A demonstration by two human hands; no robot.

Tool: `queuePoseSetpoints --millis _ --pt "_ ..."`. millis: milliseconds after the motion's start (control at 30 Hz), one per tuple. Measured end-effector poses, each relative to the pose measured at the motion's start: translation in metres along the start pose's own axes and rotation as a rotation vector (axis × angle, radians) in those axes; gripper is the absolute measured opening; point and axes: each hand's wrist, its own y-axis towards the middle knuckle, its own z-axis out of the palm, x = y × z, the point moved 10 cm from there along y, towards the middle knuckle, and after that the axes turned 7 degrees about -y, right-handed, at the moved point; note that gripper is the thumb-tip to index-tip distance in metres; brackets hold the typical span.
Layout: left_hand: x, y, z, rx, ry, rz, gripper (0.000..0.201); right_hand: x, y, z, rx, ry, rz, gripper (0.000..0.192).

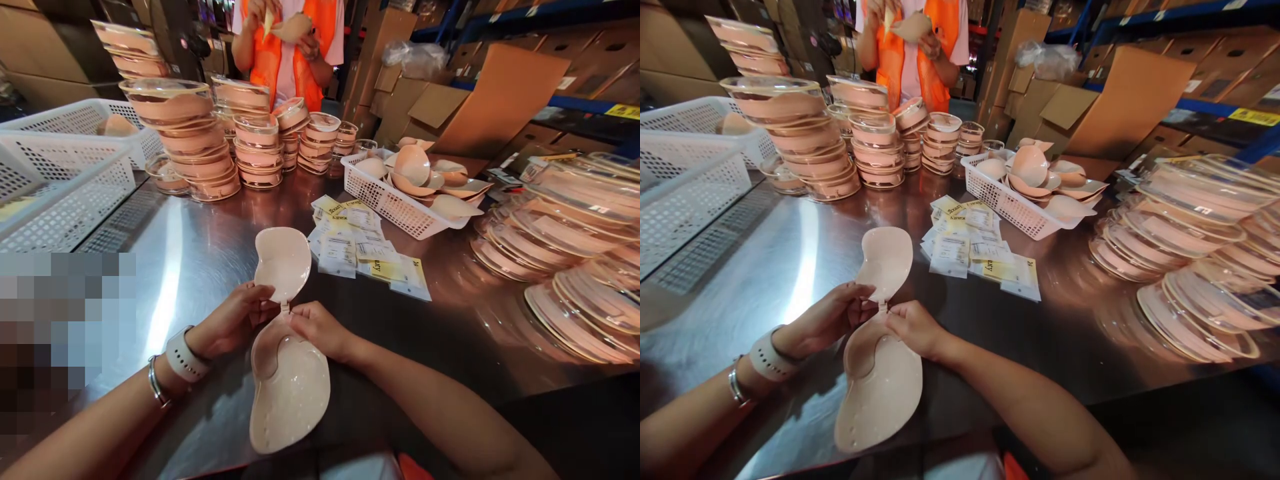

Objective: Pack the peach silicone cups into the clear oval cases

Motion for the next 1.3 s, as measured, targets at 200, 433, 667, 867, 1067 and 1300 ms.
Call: queuePoseSetpoints --millis 200,433,667,867,1067,1300 --pt "0.001 0.001 -0.004 -0.05 -0.019 -0.007 0.007 -0.002 0.0 0.0 -0.004 -0.013 -0.006 0.028" --pt "-0.002 0.002 -0.002 -0.03 0.003 0.024 0.005 -0.002 -0.001 0.001 0.014 -0.015 0.014 0.031" --pt "-0.004 0.004 -0.002 0.019 0.013 0.049 0.016 -0.001 0.0 0.001 0.007 -0.035 -0.008 0.03" --pt "-0.007 0.004 0.001 0.043 0.021 0.073 0.018 -0.003 0.0 0.0 0.001 -0.068 -0.015 0.031" --pt "-0.009 0.004 0.0 0.022 0.036 0.099 0.018 -0.004 0.0 0.001 0.002 -0.055 -0.006 0.031" --pt "-0.015 0.001 0.003 0.019 0.028 0.13 0.016 -0.009 0.001 0.003 0.017 -0.03 -0.001 0.035"
